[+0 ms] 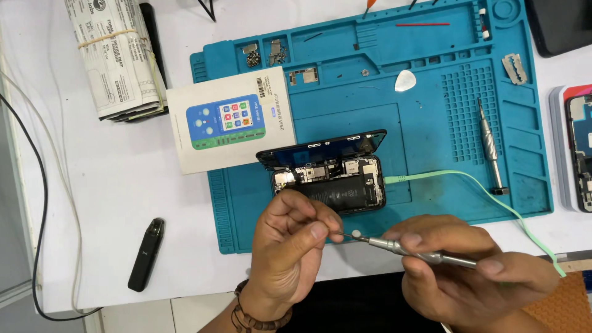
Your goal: The person unlocks a smartphone, navigates the interface, and tests the camera. Then they open the device, disconnect the battery, and use a screwdriver to remove screws from the internal frame.
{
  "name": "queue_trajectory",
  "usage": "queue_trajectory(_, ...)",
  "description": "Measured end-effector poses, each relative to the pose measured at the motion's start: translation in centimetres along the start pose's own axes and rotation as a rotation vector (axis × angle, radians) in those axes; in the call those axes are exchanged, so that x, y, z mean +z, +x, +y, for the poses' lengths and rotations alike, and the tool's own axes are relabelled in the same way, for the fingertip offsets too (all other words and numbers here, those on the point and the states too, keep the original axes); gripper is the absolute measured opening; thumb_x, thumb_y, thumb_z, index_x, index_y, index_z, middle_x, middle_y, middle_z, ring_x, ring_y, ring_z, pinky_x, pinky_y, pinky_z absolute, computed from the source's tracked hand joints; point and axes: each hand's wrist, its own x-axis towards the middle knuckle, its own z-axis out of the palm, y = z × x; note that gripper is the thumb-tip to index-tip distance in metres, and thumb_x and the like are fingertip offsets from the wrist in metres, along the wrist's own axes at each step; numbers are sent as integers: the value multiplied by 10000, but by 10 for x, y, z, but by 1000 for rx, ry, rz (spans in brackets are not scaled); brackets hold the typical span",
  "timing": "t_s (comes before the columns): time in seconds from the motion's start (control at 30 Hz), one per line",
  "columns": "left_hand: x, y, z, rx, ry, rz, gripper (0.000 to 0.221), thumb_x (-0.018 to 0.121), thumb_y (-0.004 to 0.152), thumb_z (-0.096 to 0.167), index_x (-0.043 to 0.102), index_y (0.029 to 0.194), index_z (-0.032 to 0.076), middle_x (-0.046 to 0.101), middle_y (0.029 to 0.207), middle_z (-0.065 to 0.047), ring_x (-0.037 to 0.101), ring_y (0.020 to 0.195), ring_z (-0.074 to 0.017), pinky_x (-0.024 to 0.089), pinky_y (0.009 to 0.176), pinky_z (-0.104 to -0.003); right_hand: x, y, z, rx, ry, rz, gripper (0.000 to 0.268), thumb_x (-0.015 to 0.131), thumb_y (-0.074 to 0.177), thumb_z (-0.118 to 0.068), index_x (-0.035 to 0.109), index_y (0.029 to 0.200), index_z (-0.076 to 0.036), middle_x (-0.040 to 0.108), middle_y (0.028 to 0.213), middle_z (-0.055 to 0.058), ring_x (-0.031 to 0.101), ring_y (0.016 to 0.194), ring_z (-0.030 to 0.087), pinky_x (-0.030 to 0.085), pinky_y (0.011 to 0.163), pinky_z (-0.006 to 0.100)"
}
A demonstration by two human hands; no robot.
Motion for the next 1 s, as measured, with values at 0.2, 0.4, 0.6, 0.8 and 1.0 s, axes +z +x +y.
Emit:
queue_trajectory(0.2, 0, -1, -2, 24, 25, 6, 189, 670, 806, -75, 543, 905, 24, 645, 795, -184, 623, 748, -268, 568, 651, -349, 0, -3, -3, 42, -64, 15, 576, 606, 789, 20, 232, 1146, -233, 595, 909, 71, 680, 648, 145, 695, 690, 311)
queue_trajectory(0.4, 2, 0, -2, 54, 77, -8, 188, 666, 807, -74, 534, 893, 28, 638, 784, -186, 621, 722, -259, 567, 644, -356, 1, -1, -1, 7, -22, 12, 556, 605, 788, 18, 248, 1147, -212, 595, 924, 115, 672, 680, 145, 711, 682, 332)
queue_trajectory(0.6, 3, 0, 0, 70, 79, -26, 191, 663, 808, -85, 527, 884, 25, 639, 789, -180, 620, 738, -266, 564, 639, -357, -7, -1, -2, 14, -34, -57, 587, 589, 811, 23, 239, 1210, -227, 577, 995, 87, 669, 694, 128, 712, 689, 303)
queue_trajectory(0.8, 3, 0, 2, 95, 110, -55, 191, 664, 817, -77, 532, 892, 38, 641, 796, -176, 612, 713, -267, 550, 648, -354, -10, 1, 1, -7, -29, -91, 595, 605, 804, 23, 241, 1207, -220, 588, 996, 95, 686, 694, 137, 720, 692, 297)
queue_trajectory(1.0, 2, -1, 3, 108, 163, -48, 202, 652, 811, -94, 522, 893, 37, 642, 799, -185, 635, 746, -275, 559, 635, -358, -7, 4, 5, -59, 4, -71, 546, 585, 788, 32, 228, 1137, -189, 596, 931, 135, 696, 678, 178, 716, 693, 319)
